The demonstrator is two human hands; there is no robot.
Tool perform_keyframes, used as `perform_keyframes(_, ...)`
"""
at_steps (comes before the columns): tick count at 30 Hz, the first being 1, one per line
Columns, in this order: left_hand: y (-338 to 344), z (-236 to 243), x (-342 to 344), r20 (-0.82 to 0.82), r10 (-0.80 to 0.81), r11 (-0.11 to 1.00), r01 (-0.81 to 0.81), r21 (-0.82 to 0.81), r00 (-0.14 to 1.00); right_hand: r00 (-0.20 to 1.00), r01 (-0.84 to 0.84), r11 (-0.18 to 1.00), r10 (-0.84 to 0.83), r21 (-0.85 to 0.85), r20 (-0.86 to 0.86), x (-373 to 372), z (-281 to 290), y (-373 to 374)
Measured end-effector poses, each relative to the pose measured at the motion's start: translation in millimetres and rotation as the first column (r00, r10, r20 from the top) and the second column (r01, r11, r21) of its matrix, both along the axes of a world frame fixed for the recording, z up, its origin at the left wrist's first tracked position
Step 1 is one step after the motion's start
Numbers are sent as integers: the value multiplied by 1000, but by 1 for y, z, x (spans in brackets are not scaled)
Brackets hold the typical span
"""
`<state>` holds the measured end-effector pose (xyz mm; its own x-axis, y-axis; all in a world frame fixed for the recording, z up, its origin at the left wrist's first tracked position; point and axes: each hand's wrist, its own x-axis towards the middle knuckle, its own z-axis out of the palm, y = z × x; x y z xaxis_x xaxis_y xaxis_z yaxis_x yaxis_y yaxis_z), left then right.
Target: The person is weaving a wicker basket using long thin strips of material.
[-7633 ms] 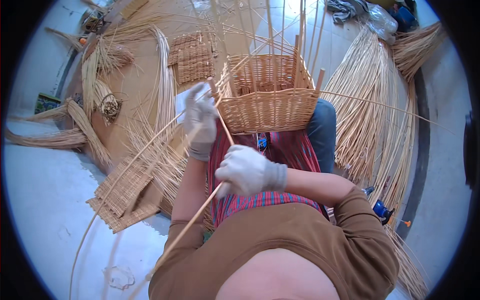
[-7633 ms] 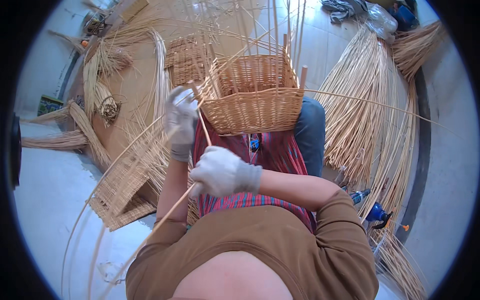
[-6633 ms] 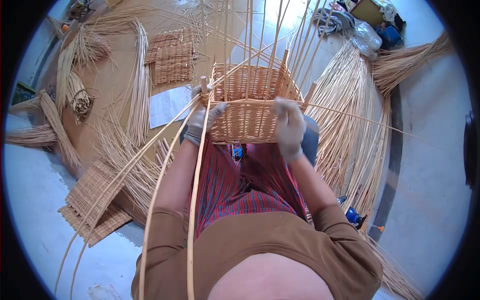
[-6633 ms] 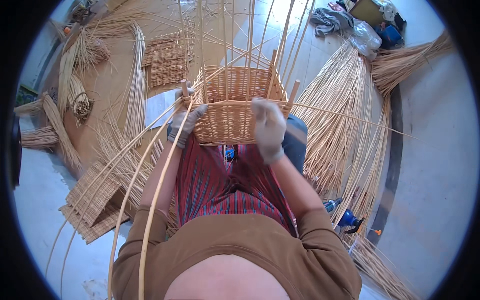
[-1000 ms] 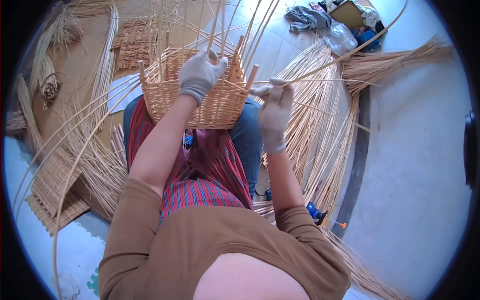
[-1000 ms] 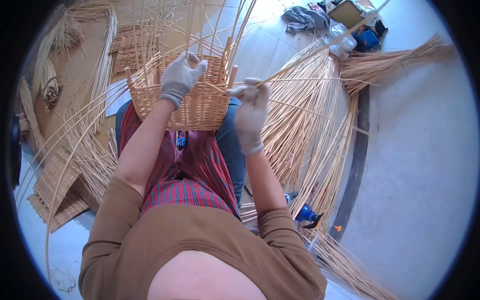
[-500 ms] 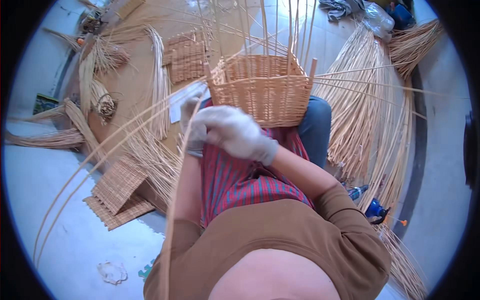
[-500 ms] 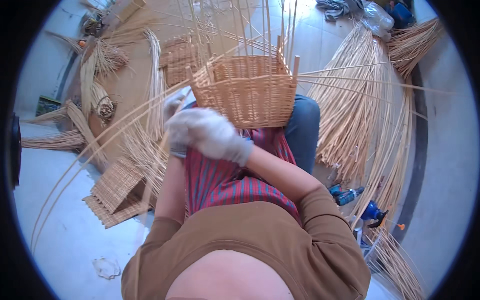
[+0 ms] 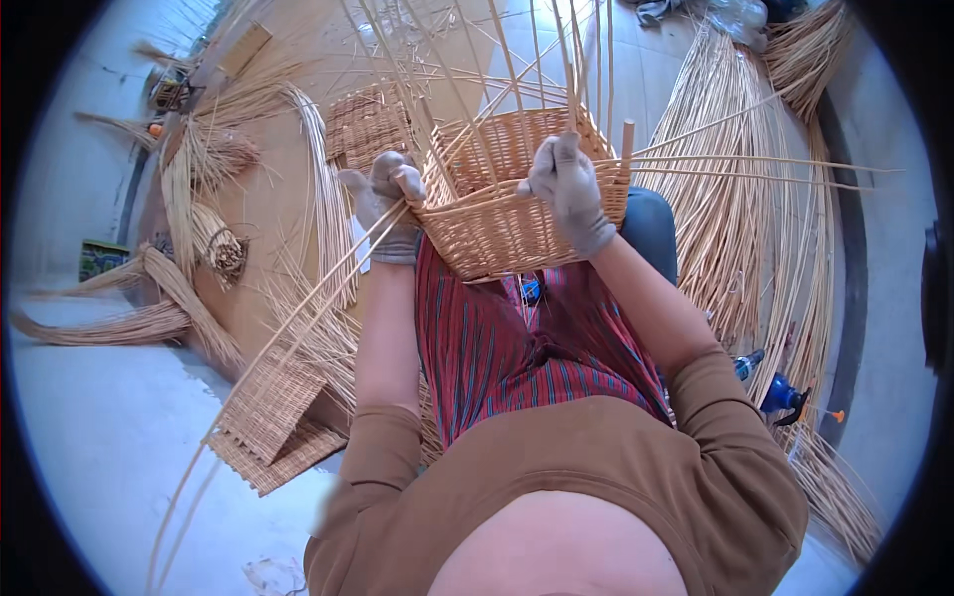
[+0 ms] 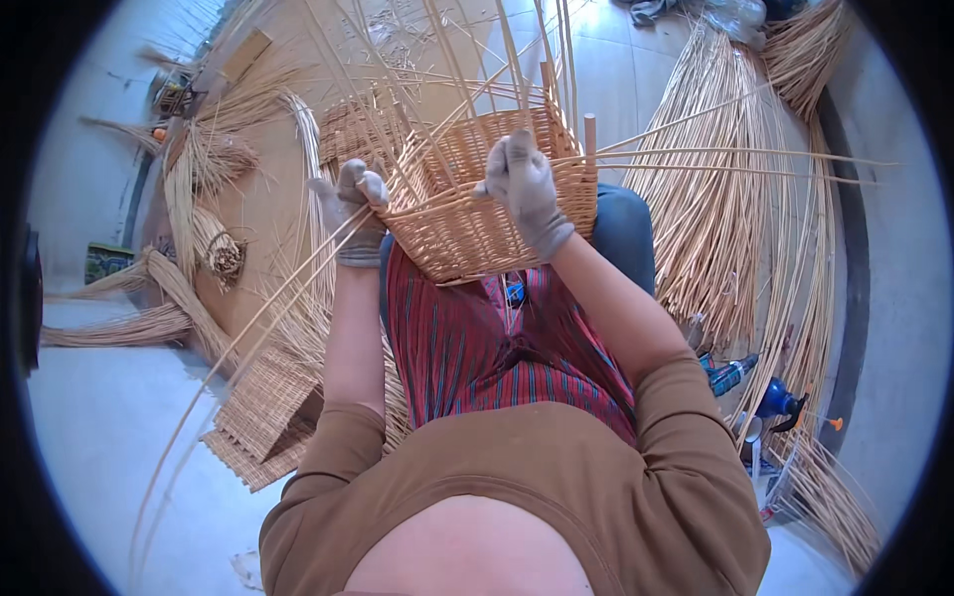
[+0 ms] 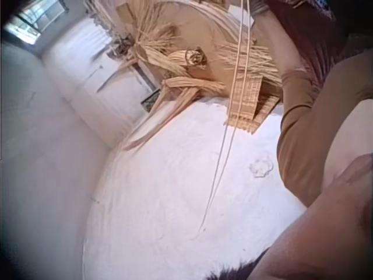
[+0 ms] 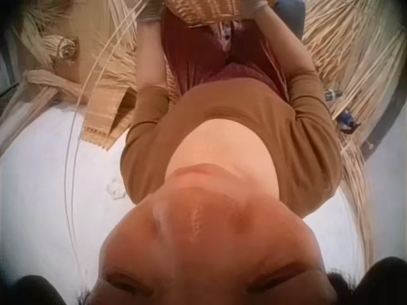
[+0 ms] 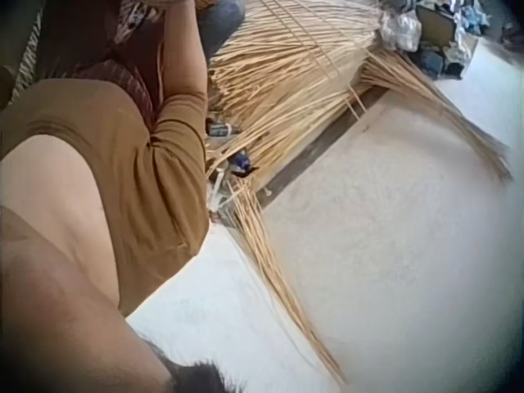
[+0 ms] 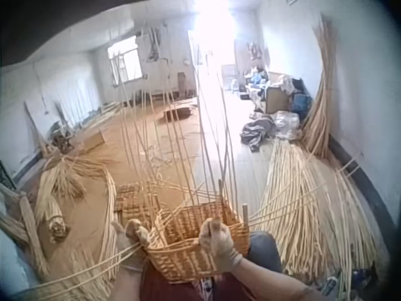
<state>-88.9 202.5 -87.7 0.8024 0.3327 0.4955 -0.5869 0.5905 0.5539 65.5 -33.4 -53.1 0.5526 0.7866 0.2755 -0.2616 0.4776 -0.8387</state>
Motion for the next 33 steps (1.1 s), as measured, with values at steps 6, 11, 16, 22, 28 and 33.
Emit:
perform_keyframes(6,-14,8,-26,-443,540,823,-340,454,716,932,156,983,-113,-100,344,29,-20,-26)
perform_keyframes(11,-37,0,-30,-494,545,765,-159,624,678,825,450,851,-281,-270,490,27,-14,-27)
perform_keyframes(16,-53,-27,-17,-467,668,720,-344,603,580,627,664,725,-405,-184,665,23,-23,-7)
perform_keyframes(22,-57,-30,-9,-450,736,663,-403,631,505,621,658,737,-416,-153,665,7,-15,-13)
perform_keyframes(28,-56,-34,-9,-454,774,623,-404,669,441,690,530,844,-370,-86,622,-23,36,-20)
perform_keyframes(33,-53,-44,-4,-369,861,502,-464,730,350,572,318,943,-112,-94,812,-3,80,40)
